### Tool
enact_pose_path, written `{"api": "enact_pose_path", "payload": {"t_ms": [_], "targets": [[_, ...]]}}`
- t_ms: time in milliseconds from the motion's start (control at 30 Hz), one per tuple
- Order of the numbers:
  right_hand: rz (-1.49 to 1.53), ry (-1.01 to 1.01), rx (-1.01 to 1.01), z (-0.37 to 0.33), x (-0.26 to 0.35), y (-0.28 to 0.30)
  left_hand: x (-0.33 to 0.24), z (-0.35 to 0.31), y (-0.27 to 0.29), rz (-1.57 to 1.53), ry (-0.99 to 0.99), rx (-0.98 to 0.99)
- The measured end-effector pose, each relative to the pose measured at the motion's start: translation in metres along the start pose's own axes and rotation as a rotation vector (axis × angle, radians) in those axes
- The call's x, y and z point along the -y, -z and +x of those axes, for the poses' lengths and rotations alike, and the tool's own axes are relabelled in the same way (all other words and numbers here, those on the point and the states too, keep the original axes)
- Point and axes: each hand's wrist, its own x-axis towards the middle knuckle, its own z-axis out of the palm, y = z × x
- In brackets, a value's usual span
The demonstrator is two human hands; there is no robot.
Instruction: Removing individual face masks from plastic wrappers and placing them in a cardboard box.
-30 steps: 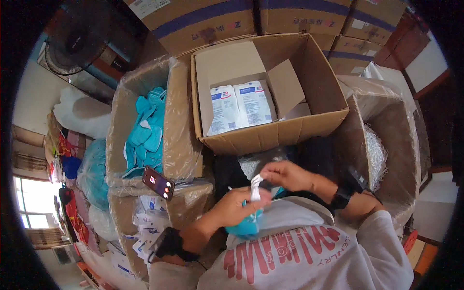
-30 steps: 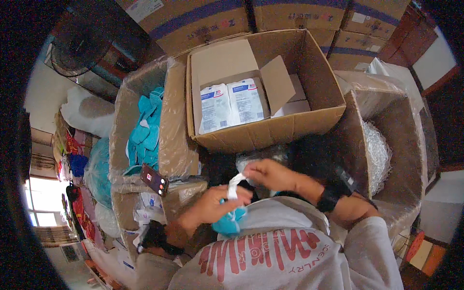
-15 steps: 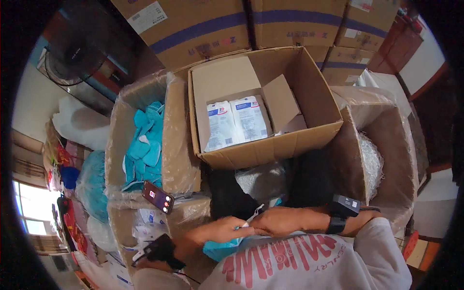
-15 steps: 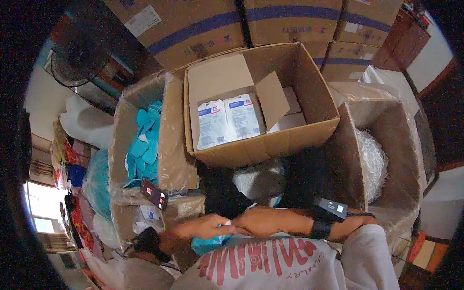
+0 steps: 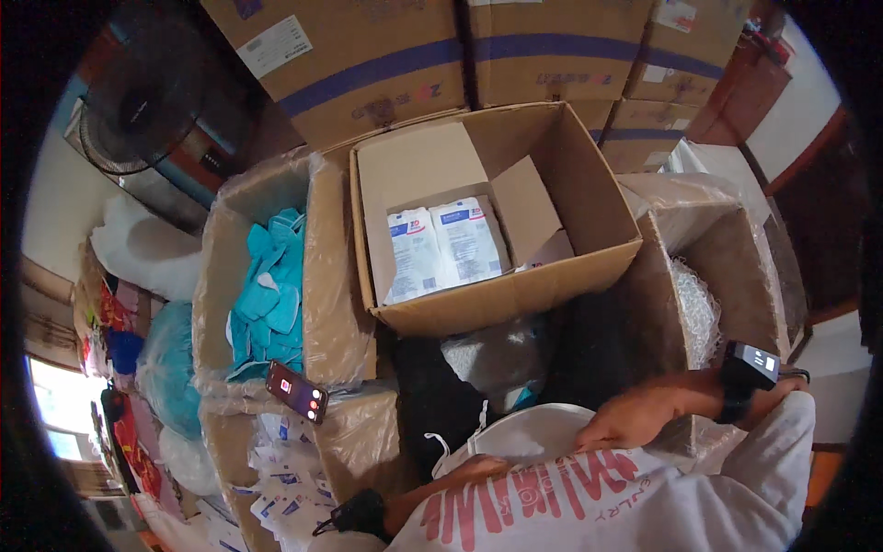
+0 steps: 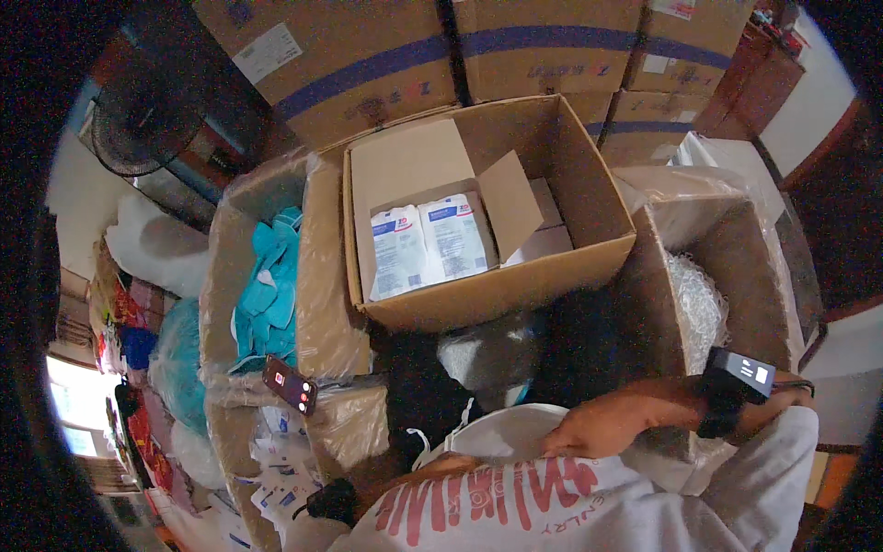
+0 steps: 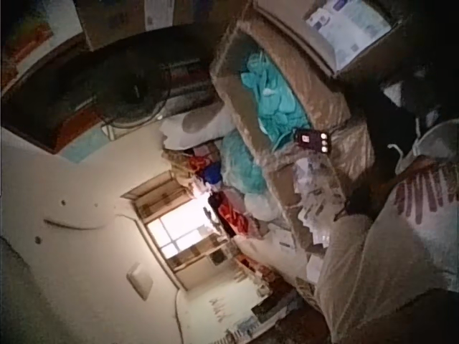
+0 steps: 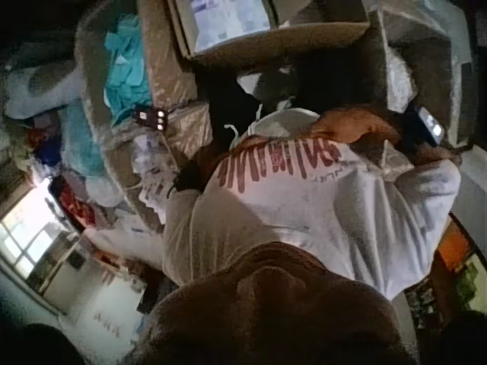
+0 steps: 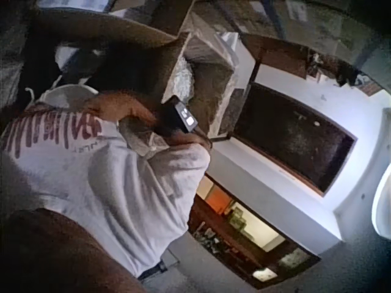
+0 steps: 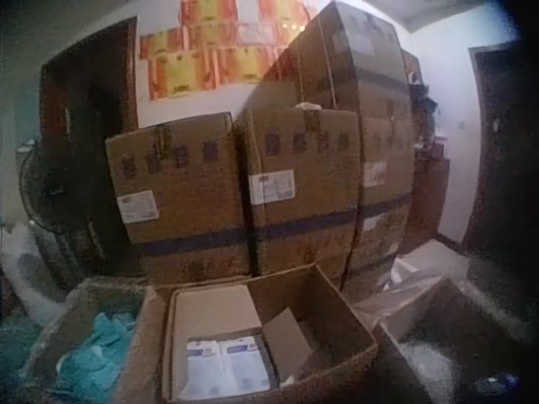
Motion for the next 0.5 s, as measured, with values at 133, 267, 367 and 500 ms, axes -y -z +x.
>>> {"api": "enact_pose_path", "payload": {"t_ms": [133, 267, 367, 500], "targets": [[-0.017, -0.155, 0.054, -0.023, 0.009, 0.001, 0.003, 0.0, -0.002, 0.016, 0.016, -0.021], [0.035, -0.218, 0.074, -0.033, 0.01, 0.0, 0.004, 0.001, -0.005, 0.033, 0.028, -0.044], [0.097, -0.23, 0.081, -0.037, 0.01, 0.0, 0.004, 0.0, -0.007, 0.039, 0.031, -0.062], [0.108, -0.252, 0.123, -0.045, -0.003, -0.005, 0.003, 0.0, -0.009, 0.057, 0.036, -0.072]]}}
